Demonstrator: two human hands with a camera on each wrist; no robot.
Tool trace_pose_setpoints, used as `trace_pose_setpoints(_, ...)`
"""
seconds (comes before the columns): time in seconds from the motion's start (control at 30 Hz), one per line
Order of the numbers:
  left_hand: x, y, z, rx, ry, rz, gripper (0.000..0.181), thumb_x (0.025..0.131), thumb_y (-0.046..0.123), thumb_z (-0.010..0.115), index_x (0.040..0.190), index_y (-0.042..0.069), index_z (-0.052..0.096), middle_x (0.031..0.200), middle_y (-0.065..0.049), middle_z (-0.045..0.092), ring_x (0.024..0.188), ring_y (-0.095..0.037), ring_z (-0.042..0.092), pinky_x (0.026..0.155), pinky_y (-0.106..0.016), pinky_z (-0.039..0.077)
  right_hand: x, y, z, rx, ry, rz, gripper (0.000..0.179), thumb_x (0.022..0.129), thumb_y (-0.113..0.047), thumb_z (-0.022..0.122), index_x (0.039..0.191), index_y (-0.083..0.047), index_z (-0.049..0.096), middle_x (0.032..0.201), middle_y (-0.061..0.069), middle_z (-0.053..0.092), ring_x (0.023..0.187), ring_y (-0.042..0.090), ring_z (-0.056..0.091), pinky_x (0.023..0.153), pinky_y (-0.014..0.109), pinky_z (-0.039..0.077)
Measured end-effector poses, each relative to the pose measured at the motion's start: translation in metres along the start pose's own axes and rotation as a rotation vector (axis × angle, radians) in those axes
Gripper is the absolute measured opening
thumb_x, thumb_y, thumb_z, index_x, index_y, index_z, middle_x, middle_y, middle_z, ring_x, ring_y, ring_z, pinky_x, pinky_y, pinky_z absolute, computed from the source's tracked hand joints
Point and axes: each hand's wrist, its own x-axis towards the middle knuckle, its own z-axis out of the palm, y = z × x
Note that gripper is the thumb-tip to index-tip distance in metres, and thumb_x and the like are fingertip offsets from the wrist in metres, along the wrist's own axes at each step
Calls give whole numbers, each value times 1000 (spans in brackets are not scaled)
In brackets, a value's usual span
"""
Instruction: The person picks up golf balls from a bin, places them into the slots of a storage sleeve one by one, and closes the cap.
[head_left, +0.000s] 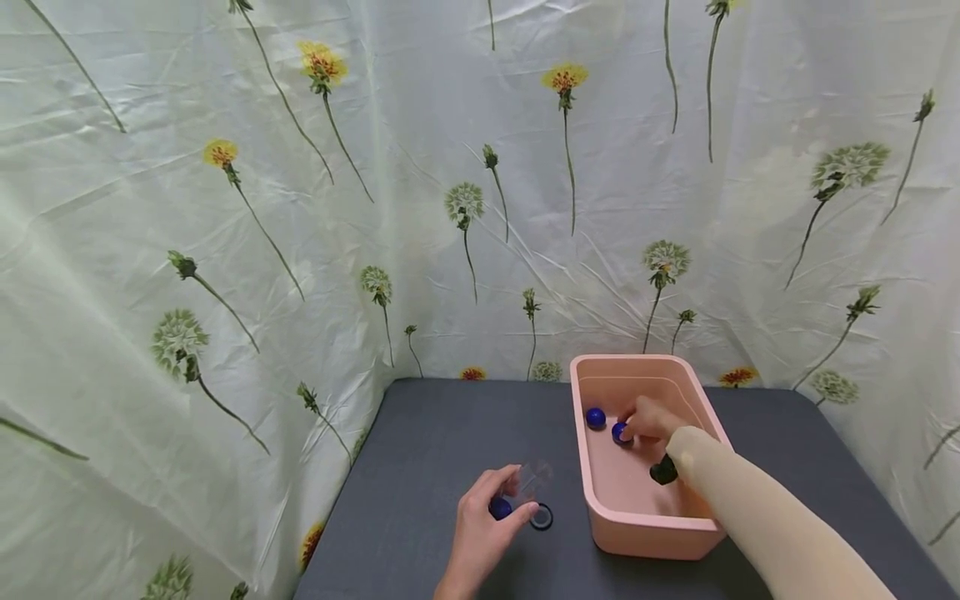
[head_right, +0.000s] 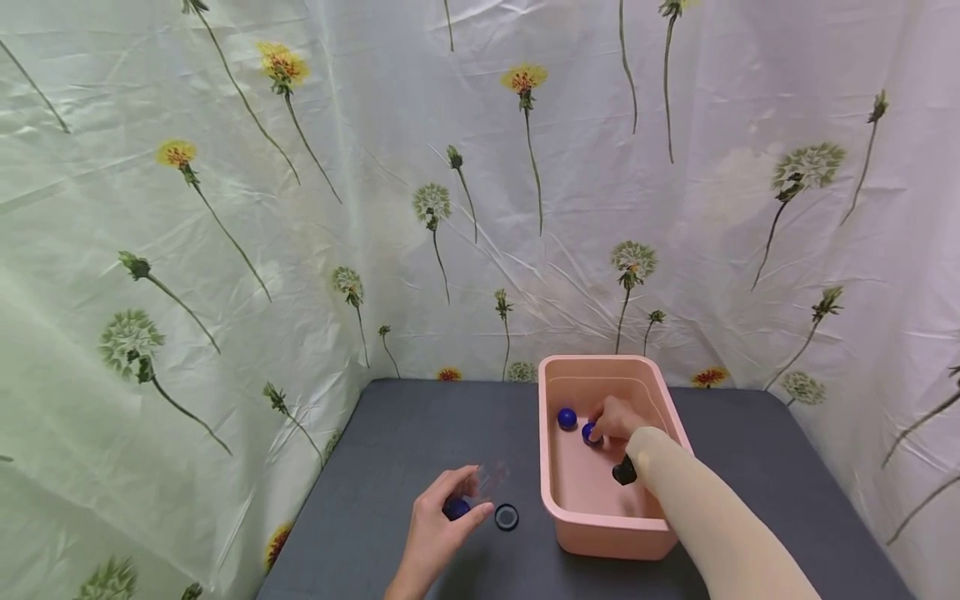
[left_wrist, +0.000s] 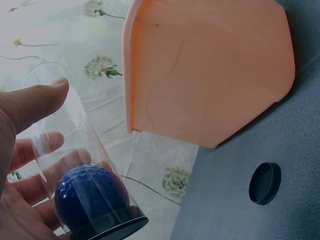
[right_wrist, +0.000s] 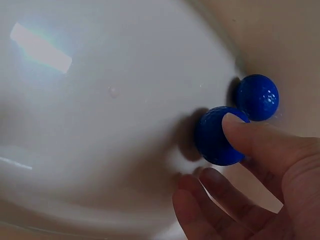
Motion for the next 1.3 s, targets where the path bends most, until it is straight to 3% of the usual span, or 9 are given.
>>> trace_pose_setpoints(0.17,0,-1,1,4,-3,-13,50,78,28,88,123,19,69,103,4,67,90,-10,65,80,-29,55,-1,-3,3,-57,-48,-18,24,78,-1,80,101,1,72,64,5,60,50,13,47,49,26,40)
trace_pose_setpoints(0.47,2,-1,2,-20,-15,-35,51,79,35,87,125,20,69,105,1,68,92,-11,65,81,-31,55,-1,-4,1,-150,-32,-27,19,76,-3,85,88,1,71,67,4,66,61,22,62,54,28,48)
trace_pose_setpoints(0.63,2,-2,3,-16,-17,-46,51,79,39,86,125,22,69,105,0,68,92,-11,65,80,-29,55,-2,-9,-5,-167,-36,-34,22,75,-4,86,90,2,71,72,4,64,68,20,61,62,31,53)
trace_pose_setpoints(0.93,2,-6,4,-9,-9,-7,52,80,39,86,124,17,69,103,-1,68,90,-10,64,79,-29,54,-7,-23,-15,-265,-9,-185,20,69,-1,87,81,-2,71,65,-1,61,60,13,55,54,25,48)
trace_pose_setpoints(1.3,0,-4,5,-5,-5,-8,49,78,23,89,123,20,69,101,10,65,89,-10,64,79,-29,54,-31,-44,-24,-237,-49,-341,19,74,-5,87,87,-6,74,72,0,62,65,14,53,59,29,43)
